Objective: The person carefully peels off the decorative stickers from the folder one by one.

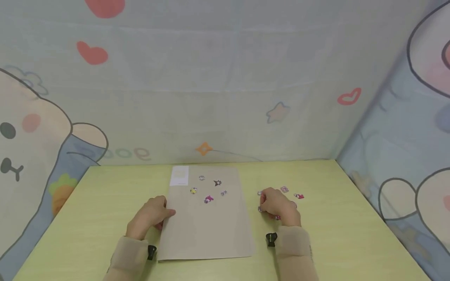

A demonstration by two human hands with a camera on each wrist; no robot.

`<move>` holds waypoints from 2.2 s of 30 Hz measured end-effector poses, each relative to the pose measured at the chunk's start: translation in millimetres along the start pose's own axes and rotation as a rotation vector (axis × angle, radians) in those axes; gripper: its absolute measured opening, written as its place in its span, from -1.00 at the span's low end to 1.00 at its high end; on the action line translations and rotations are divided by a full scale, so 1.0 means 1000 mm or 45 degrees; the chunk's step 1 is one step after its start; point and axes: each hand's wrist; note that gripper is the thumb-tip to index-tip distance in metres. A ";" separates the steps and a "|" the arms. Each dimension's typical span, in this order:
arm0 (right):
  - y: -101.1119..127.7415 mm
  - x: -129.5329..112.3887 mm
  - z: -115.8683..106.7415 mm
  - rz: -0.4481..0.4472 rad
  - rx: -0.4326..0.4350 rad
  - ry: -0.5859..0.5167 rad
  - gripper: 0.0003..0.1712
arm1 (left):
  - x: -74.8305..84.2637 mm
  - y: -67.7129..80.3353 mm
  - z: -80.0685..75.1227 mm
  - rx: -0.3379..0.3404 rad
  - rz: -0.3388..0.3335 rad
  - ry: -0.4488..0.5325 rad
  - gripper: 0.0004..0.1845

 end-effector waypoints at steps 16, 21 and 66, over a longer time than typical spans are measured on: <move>0.000 0.000 -0.002 0.065 0.070 0.179 -0.86 | 0.000 0.000 -0.001 -0.005 0.011 0.003 -0.71; -0.001 -0.005 -0.001 0.028 0.084 0.190 -0.87 | 0.001 0.001 -0.001 -0.004 0.022 0.008 -0.69; -0.113 -0.138 0.087 -0.600 -0.198 0.642 -0.88 | 0.001 -0.001 0.000 0.024 0.002 -0.014 -0.70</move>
Point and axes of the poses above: each hand's wrist, its own y-axis away from the middle knuckle, its own z-axis out of the palm, x = y × z, and after that the axes turned 9 degrees about -z, right-handed
